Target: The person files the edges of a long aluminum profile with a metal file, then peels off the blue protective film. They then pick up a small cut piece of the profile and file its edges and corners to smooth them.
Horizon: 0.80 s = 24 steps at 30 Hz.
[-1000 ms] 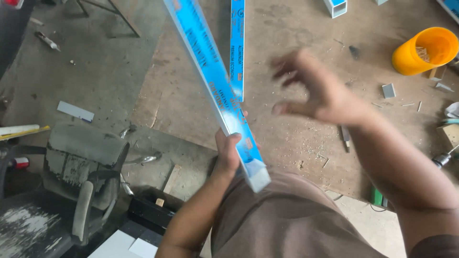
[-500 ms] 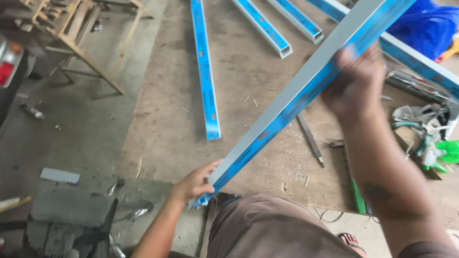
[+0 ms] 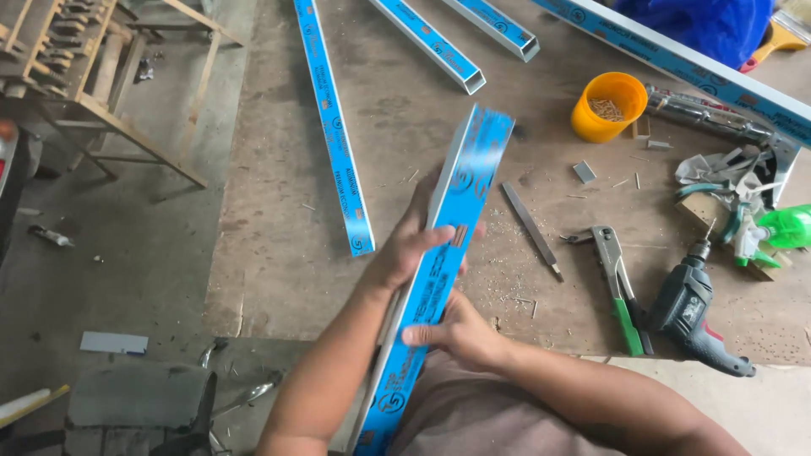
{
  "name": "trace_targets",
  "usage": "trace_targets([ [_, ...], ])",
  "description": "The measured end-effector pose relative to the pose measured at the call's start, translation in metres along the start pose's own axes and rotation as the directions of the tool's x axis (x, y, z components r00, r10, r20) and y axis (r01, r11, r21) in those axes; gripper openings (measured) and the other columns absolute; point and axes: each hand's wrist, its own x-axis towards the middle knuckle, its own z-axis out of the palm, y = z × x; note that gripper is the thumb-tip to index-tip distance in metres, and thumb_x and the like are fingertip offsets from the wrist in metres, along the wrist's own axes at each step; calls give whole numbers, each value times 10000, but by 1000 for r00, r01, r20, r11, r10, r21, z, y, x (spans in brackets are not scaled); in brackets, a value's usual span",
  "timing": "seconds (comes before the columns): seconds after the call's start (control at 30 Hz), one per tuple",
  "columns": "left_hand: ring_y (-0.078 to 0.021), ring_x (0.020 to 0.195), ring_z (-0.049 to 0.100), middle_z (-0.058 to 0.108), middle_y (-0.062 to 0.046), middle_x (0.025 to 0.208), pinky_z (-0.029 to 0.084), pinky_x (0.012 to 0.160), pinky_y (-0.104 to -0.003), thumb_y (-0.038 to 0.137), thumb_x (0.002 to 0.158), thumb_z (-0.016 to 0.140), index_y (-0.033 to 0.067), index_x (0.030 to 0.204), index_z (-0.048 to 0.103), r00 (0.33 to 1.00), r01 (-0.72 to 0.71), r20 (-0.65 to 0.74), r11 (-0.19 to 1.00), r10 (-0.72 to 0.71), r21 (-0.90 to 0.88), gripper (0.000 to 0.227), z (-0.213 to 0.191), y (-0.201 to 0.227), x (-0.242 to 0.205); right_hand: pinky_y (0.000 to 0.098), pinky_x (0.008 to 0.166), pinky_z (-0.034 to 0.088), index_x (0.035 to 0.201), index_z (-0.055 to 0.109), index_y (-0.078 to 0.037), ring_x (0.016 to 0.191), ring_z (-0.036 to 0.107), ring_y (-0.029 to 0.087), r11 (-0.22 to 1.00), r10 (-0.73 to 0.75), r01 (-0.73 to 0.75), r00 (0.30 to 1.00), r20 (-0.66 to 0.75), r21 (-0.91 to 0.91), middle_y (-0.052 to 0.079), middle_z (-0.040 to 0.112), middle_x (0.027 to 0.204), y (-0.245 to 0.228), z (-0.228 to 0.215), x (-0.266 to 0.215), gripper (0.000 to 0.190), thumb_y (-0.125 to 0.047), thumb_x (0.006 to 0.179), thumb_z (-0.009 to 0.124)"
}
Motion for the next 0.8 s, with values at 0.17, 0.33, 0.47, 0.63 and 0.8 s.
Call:
trace_targets([
  [0.17, -326, 725, 731, 673, -260, 1108, 654, 631, -382, 245, 832, 746, 283, 1627, 220, 999, 23, 46, 996, -27, 88, 953, 11, -15, -29, 602, 781, 559, 987, 723, 3, 841, 747, 460, 468, -134, 273, 962, 238, -840, 246, 775, 844, -119, -47, -25, 277, -57, 717, 746],
  [0.33, -218, 889, 639, 469, -132, 1496, 594, 634, -354, 232, 879, 633, 143, 1628, 175, 996, -2, 87, 973, -18, 232, 882, 37, -5, -47, 323, 812, 477, 1019, 664, -33, 878, 646, 223, 31, -792, 312, 587, 166, -950, 113, 701, 979, -185, -53, -66, 166, -58, 932, 804],
  [0.47, -217, 809, 638, 557, -145, 1272, 607, 708, -369, 243, 895, 595, 164, 1622, 188, 988, 69, 103, 924, -115, 375, 837, 50, 4, -47, 400, 1002, 503, 1363, 639, -9, 1109, 615, 302, -194, -744, 298, 577, 338, -935, 189, 619, 1218, -199, -55, -55, 587, -272, 886, 856],
  [0.63, -187, 817, 608, 544, -138, 1364, 554, 747, -345, 103, 866, 553, 136, 1607, 204, 989, 30, 111, 877, -95, 480, 820, 56, 12, -46, 391, 866, 505, 1324, 650, 5, 902, 592, 289, -173, -680, 507, 559, 474, -845, 153, 615, 1022, -188, -53, -33, 428, -164, 949, 767],
  [0.8, -238, 1372, 453, 380, -131, 1600, 420, 1102, -388, 151, 870, 552, 80, 1592, 230, 990, -47, 138, 860, -28, 508, 793, 56, 12, -46, 431, 831, 491, 1191, 693, 33, 836, 693, 291, -329, -821, 540, 241, 517, -774, 201, 680, 1021, -169, -39, -23, 193, 10, 999, 698],
])
